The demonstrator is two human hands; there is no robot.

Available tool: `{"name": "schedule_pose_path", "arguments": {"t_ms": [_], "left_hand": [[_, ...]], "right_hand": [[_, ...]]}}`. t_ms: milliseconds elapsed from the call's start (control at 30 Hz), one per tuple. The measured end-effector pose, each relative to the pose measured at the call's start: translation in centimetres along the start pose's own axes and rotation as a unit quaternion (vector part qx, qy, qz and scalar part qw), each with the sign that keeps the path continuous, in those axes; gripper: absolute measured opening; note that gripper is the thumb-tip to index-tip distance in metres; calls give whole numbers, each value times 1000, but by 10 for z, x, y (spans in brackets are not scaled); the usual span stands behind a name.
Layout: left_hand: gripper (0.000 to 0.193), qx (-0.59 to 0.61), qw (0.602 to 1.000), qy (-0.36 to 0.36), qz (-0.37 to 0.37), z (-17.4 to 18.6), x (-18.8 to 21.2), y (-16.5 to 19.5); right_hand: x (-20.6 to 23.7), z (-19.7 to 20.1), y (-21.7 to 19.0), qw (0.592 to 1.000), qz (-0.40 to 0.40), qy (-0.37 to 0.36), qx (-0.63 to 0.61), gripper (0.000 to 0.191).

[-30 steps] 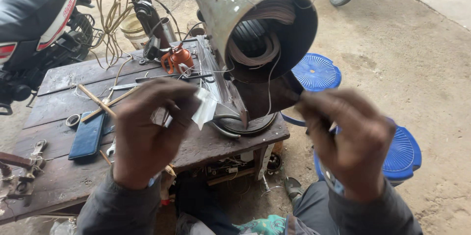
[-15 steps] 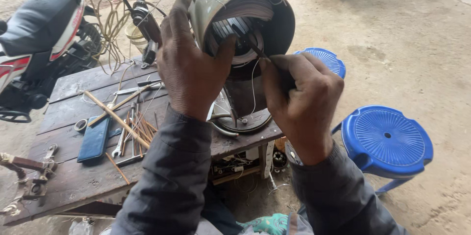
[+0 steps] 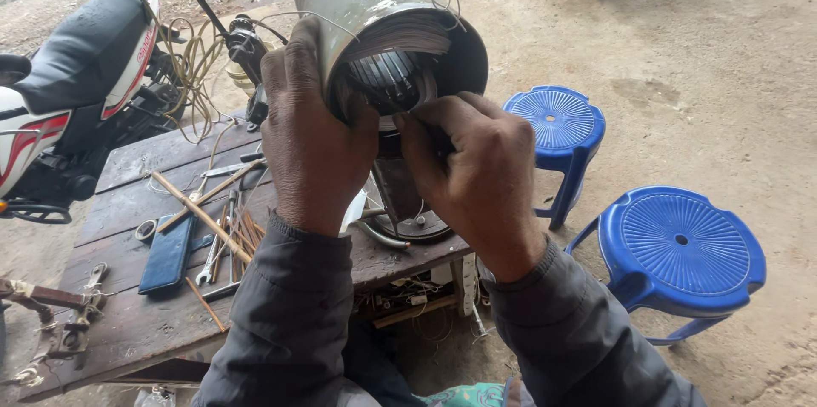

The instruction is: The person works on a cylindrical drum mounted on a bench stand, fitting components inside its opening and winding white wire around it. They use a wooden block to press the wire into place and pliers to cut and secure the wire, then adjust the wound coil by hand.

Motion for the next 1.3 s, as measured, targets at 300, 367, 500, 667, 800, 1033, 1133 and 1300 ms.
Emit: {"name": "schedule_pose_path", "arguments": {"t_ms": [300,367,500,667,800,1033,1133,1300], "left_hand": [[70,-2,1000,-2,15,0,-1,-5],[69,-4,1000,3,4,-1,0,-4],[72,0,1000,-5,8,-1,-1,-5],[88,134,981,-133,-44,13,-5,-6],[80,274,926,-257,36,22,-5,-26],[64,210,959,-188,-36,32,-7,-18],[67,168,970,-177,-7,30,-10,-20],[64,126,979,-145,-70,37,-16,-9]], "right_hand": [[-1,-4,-2,1000,-4,-13,9,9],[-1,-7,-2,1000,-1,-12,13,9],[-7,-13,-4,999,17,-28,23,10],[-12,-19,-11,998,44,-49,8,10],[-7,-35,-15,998,35,-52,8,10],[-36,-65,-5,993,72,-95,6,11],[-38,-61,-1,983,70,-153,-72,11],[-32,-53,14,990,36,-118,-73,12]]}}
Point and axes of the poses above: each hand's wrist, its own x-axis away from the middle knuckle, its own z-axis out of the back of the hand, y = z × x, the point moved 8 cm from there along -x, towards the middle knuckle, and after that the axes turned 4 degrees about z, right-handed, at the moved point
